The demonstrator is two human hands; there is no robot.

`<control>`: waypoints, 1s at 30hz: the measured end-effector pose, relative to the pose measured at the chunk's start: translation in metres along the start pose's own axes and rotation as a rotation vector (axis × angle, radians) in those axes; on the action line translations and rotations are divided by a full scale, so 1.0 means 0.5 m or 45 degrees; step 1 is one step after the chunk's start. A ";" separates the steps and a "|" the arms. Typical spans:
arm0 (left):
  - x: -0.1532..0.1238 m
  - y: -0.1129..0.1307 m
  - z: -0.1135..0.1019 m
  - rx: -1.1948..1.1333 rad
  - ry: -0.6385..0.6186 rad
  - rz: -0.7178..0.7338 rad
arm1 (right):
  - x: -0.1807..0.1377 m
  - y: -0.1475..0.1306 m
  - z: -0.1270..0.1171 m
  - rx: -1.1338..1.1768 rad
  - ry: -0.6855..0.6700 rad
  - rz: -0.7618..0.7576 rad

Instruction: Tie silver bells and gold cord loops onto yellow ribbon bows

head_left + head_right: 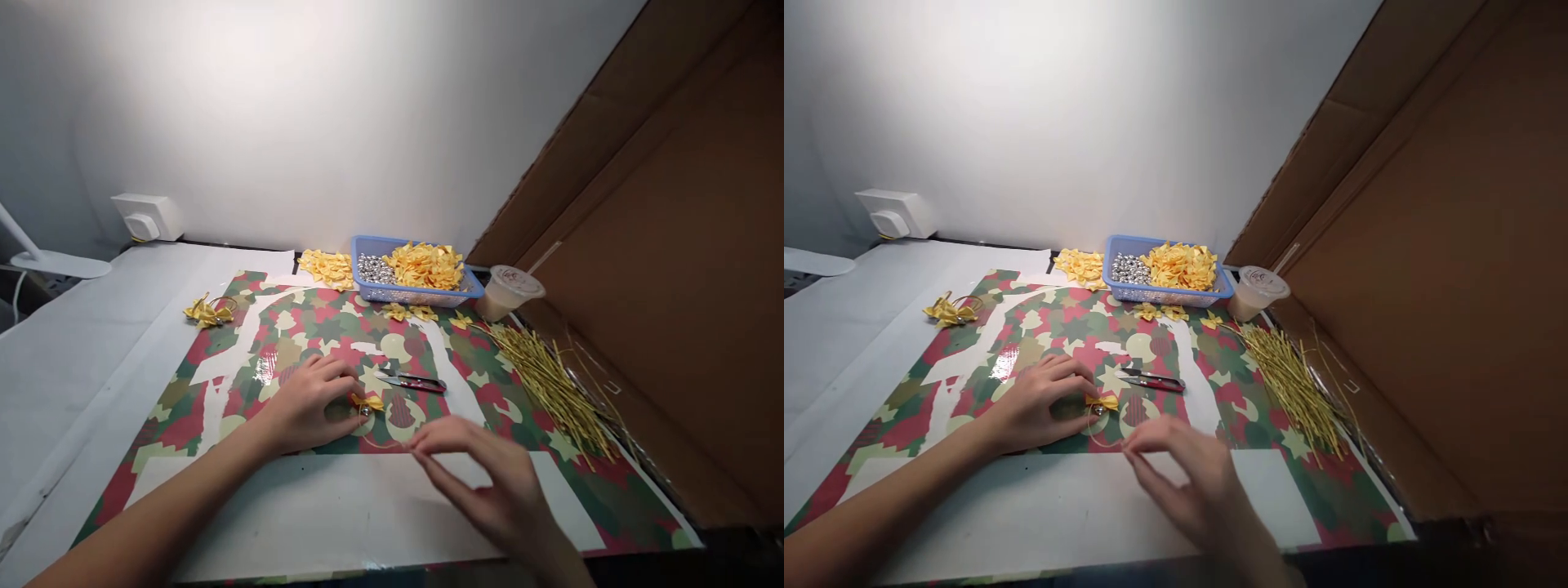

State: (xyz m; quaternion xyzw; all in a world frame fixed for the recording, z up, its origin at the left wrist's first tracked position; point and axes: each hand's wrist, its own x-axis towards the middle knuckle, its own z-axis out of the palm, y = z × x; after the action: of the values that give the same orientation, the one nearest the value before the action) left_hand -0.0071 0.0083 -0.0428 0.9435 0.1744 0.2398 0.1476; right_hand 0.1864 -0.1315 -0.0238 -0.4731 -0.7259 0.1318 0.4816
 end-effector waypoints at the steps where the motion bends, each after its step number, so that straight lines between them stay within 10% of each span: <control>1: 0.001 0.000 0.000 0.010 0.005 0.009 | -0.025 -0.006 0.012 -0.036 -0.004 0.006; 9: 0.013 0.002 -0.023 0.004 -0.057 0.040 | -0.119 -0.009 0.056 -0.365 0.256 0.350; 21: 0.021 -0.022 -0.029 0.087 0.251 0.021 | -0.029 0.183 -0.238 -0.893 0.288 0.833; 30: 0.022 -0.026 -0.029 0.074 0.293 -0.006 | -0.017 0.243 -0.250 -0.917 0.088 0.981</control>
State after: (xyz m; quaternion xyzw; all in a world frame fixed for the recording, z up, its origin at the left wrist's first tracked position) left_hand -0.0088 0.0273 -0.0307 0.9132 0.1994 0.3410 0.0998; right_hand 0.3582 -0.1087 -0.0445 -0.8452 -0.4823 0.0256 0.2288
